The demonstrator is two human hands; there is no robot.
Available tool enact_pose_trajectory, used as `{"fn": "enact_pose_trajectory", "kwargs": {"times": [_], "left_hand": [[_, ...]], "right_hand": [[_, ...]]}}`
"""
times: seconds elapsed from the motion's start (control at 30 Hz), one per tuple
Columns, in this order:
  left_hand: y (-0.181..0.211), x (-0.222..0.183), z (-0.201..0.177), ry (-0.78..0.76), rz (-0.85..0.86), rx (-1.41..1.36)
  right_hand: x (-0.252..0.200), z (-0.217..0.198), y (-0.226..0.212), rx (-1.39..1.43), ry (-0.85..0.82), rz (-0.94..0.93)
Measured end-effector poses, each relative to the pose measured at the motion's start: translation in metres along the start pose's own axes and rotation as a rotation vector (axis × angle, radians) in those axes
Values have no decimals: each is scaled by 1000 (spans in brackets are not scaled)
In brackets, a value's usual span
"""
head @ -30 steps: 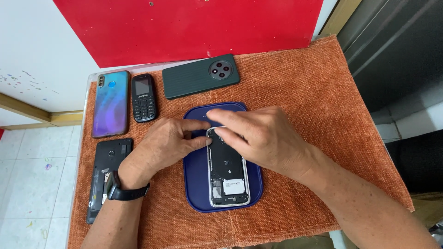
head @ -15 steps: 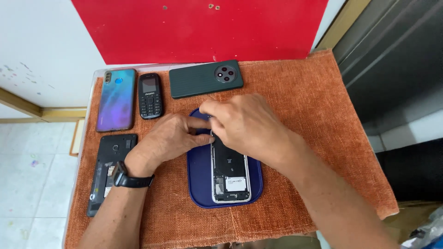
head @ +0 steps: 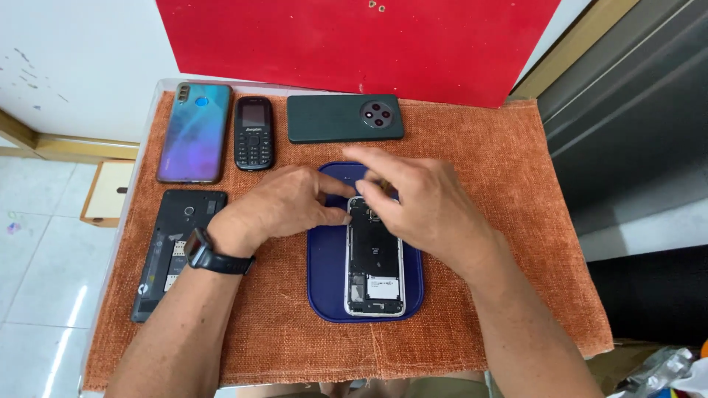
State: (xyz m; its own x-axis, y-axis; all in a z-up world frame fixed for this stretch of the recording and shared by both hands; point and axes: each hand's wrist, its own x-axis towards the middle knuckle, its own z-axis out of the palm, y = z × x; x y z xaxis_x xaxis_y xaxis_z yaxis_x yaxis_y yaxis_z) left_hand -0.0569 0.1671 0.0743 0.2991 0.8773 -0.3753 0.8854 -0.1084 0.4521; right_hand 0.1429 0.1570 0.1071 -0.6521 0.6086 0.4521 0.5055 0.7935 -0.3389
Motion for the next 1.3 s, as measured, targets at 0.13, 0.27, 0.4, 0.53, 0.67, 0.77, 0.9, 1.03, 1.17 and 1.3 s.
{"fn": "enact_pose_trajectory", "kwargs": {"times": [0.13,0.27,0.4,0.53,0.67,0.77,0.9,1.03,1.17,1.3], "left_hand": [[-8,3,2,24,92,-44],[-3,-5,-5,-43,47,-34],[4,-13,-12,-117,-21,-74],[-1,-9,-8,-88,28,-40],[-3,-7,-7,-81,30,-29],[-2,-10,-8,-72,36,-24],[-4,-7,-6,-70,39,-42],[-3,-5,-6,-75,24,-44],[-3,-6,-5,-82,15,-46],[-4,-4,-5,-79,25,-54]], "right_hand": [[0,-9,-6,61,-88,48],[0,-8,-11,57,-139,99],[-2,-3,-5,17,-51,24],[1,-9,-17,127,-214,118],[-3,-2,-9,11,-99,73],[-3,-8,-12,23,-134,147],[-5,-4,-11,-26,-105,138],[-8,1,0,-214,20,112],[-5,-10,-13,-64,-135,174],[-6,-1,-5,-161,-46,140]]}}
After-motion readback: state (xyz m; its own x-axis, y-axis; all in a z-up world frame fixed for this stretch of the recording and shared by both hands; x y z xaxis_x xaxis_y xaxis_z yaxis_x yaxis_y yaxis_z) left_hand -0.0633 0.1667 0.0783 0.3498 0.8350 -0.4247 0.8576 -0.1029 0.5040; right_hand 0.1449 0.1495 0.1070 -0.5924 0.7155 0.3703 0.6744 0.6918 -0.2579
